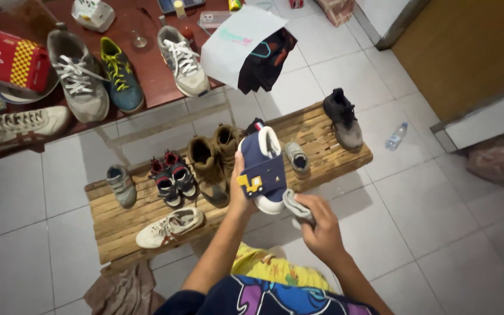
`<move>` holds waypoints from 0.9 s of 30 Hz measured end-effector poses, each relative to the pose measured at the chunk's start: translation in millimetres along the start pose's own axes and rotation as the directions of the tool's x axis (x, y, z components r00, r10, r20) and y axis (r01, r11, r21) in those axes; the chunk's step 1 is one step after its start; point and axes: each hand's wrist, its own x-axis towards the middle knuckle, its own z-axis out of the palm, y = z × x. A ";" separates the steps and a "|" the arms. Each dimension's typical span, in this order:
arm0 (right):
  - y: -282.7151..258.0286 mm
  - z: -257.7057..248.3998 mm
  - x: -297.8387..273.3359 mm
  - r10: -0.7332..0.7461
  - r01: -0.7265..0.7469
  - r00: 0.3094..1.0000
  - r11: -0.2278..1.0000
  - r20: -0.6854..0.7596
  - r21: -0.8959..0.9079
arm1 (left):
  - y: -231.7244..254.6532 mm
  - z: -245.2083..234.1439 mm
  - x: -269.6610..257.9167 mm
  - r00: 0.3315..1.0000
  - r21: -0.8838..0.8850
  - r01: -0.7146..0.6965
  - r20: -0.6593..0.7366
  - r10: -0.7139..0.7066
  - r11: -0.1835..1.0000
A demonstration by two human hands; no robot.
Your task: Cleaning and organizing various pairs of shoes on a rack and table using a cloth
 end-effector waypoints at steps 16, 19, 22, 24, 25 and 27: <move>32.8 79.7 105.2 0.150 -0.192 0.977 0.925 0.150 0.328 | 43.3 -61.6 54.1 0.955 -0.081 0.214 -0.193 -0.226 0.974; 47.6 103.0 143.7 0.305 -0.384 0.922 0.807 0.239 0.448 | 80.3 -68.5 81.7 0.959 -0.225 0.281 0.025 -0.283 0.933; 54.1 127.5 183.7 0.377 -0.423 0.906 0.810 0.192 0.406 | 110.8 -65.9 87.8 0.845 -0.241 0.388 0.479 -0.239 0.889; 62.2 151.0 212.4 0.336 -0.407 0.910 0.834 0.242 0.374 | 122.8 -73.2 105.4 0.776 -0.232 0.528 0.522 -0.353 0.817; 60.6 163.2 226.4 0.337 -0.409 0.909 0.834 0.246 0.370 | 124.2 -83.7 114.6 0.778 -0.237 0.527 0.521 -0.351 0.816; 57.2 186.1 250.1 0.219 -0.334 0.923 0.862 0.315 0.381 | 124.0 -105.0 127.9 0.820 -0.117 0.469 0.427 -0.382 0.875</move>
